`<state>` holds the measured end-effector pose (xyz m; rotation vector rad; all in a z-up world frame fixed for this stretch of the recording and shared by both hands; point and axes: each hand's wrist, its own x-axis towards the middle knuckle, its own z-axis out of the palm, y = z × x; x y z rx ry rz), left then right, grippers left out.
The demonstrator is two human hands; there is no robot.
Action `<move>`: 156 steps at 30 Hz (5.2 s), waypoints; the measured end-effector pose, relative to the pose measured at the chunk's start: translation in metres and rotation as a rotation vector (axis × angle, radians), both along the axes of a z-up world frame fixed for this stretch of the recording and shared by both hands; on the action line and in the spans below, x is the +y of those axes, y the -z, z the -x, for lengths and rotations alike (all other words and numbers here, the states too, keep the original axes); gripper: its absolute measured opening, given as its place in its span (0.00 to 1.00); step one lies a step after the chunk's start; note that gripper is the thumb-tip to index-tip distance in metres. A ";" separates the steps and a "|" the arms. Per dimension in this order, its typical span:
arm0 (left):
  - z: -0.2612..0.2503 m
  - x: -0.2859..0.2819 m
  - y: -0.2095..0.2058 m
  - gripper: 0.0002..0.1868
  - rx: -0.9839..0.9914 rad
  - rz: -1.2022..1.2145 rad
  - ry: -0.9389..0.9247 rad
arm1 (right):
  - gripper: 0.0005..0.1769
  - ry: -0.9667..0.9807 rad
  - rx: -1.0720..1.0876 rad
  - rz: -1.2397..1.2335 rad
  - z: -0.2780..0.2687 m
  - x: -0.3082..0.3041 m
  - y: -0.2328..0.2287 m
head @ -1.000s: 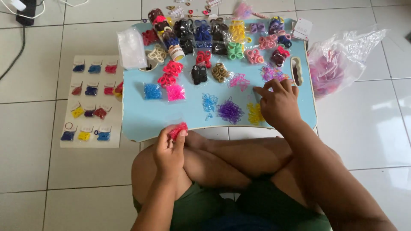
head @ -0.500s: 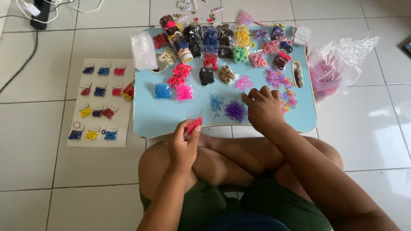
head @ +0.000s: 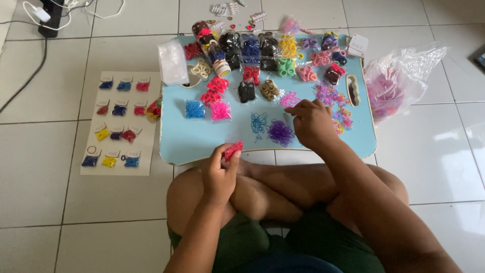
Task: Sorting and packing small colorful rubber bands into small plastic bags on a low table while sitting on the floor.
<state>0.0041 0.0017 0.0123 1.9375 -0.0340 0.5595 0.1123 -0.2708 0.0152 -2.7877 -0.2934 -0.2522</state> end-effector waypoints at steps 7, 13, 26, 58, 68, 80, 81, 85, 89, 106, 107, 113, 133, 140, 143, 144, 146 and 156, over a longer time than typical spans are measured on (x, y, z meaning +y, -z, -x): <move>0.001 -0.001 0.001 0.11 -0.002 0.015 0.025 | 0.19 0.019 0.055 0.111 0.024 0.001 -0.007; -0.001 0.000 0.003 0.12 0.002 0.003 0.020 | 0.19 0.024 0.010 0.213 0.023 0.011 -0.009; -0.002 0.001 0.006 0.12 -0.027 -0.002 0.022 | 0.23 0.065 -0.198 -0.035 -0.005 -0.039 0.004; 0.000 0.002 0.007 0.12 0.002 -0.018 0.036 | 0.24 0.016 -0.009 0.011 0.049 -0.024 -0.027; 0.010 -0.003 -0.004 0.14 0.071 -0.051 0.057 | 0.17 0.389 -0.007 -0.266 0.117 -0.142 -0.040; 0.010 -0.017 0.011 0.08 -0.070 -0.078 -0.021 | 0.20 0.556 -0.051 -0.237 0.118 -0.147 -0.016; 0.009 -0.017 0.013 0.08 -0.081 -0.086 -0.048 | 0.23 0.601 0.004 -0.270 0.112 -0.153 -0.009; 0.005 -0.008 0.008 0.07 -0.141 -0.112 -0.095 | 0.25 0.638 0.090 -0.332 0.102 -0.162 -0.005; -0.001 -0.001 0.012 0.06 -0.175 -0.127 -0.186 | 0.24 0.654 0.127 -0.341 0.097 -0.159 -0.013; -0.011 0.046 0.008 0.07 -0.223 -0.260 -0.436 | 0.25 0.639 0.262 -0.353 0.076 -0.158 -0.023; -0.011 0.057 0.014 0.06 -0.191 -0.237 -0.468 | 0.25 0.645 0.268 -0.314 0.075 -0.163 -0.016; 0.011 0.069 0.004 0.08 -0.042 -0.056 -0.492 | 0.25 0.685 0.416 -0.233 0.072 -0.147 -0.028; -0.002 0.069 -0.005 0.07 0.205 0.234 -0.512 | 0.24 0.625 0.554 -0.405 0.062 -0.153 -0.040; -0.009 0.065 -0.006 0.07 0.213 0.248 -0.616 | 0.22 0.566 0.591 -0.392 0.057 -0.163 -0.041; -0.012 0.063 -0.013 0.06 0.219 0.237 -0.625 | 0.22 0.552 0.617 -0.355 0.056 -0.165 -0.048; -0.010 0.063 -0.013 0.06 0.213 0.228 -0.623 | 0.22 0.539 0.627 -0.339 0.054 -0.165 -0.048; -0.008 0.063 -0.012 0.06 0.214 0.218 -0.625 | 0.22 0.534 0.641 -0.325 0.052 -0.171 -0.041; -0.006 0.053 -0.026 0.06 0.285 0.181 -0.664 | 0.21 0.536 0.597 -0.342 0.050 -0.176 -0.033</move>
